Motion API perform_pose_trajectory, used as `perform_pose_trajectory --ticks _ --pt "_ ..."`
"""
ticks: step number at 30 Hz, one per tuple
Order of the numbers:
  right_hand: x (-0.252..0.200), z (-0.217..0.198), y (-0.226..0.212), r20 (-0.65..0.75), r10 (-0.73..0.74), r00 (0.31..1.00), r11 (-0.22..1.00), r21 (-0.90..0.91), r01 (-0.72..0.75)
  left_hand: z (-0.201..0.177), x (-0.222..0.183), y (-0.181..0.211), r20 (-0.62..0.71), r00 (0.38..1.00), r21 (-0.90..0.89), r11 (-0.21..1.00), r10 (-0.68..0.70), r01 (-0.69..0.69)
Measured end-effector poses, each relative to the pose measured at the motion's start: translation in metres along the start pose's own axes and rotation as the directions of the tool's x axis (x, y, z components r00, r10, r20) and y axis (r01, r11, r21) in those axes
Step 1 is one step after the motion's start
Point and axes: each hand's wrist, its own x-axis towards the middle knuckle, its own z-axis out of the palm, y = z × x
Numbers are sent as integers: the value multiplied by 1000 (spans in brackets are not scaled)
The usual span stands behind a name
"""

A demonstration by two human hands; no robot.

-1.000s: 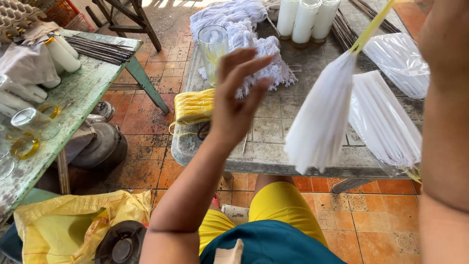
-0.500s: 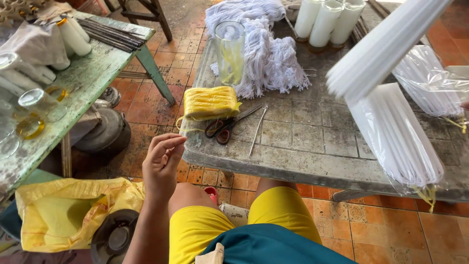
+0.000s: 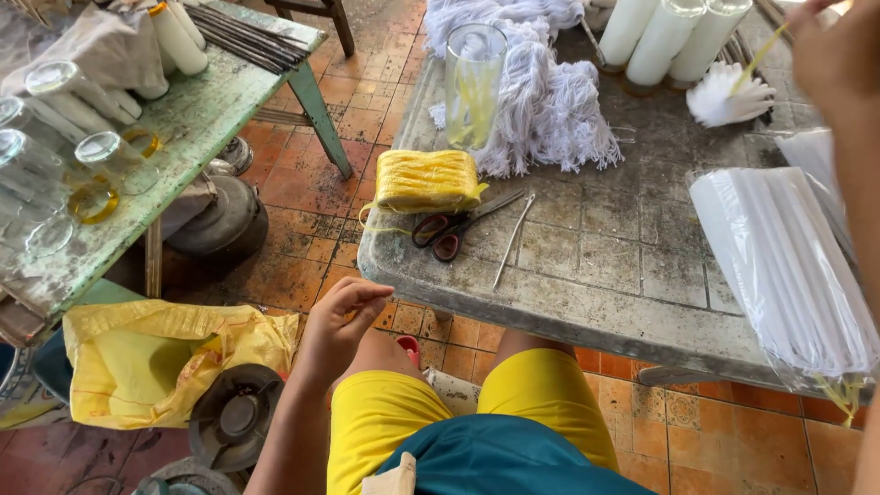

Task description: Bundling a group of white candles together by tying them with a wick.

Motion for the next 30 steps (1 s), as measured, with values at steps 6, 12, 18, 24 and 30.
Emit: perform_pose_trajectory --ticks 6,12,18,24,30 --pt "-90 23 -128 179 -22 984 983 185 -12 48 33 7 267 947 307 947 -178 92" --pt "-199 69 -179 156 -54 986 976 219 19 147 70 -47 237 968 592 778 80 -209" --pt "-262 49 -247 214 -42 976 973 229 -8 205 94 -84 149 916 809 486 373 -329" --pt "-262 39 -239 166 166 972 880 420 -222 211 130 -120 181 853 897 273 489 -347" --pt "-264 28 -242 146 216 965 832 491 -260 87 220 43 3 811 884 377 586 -276"
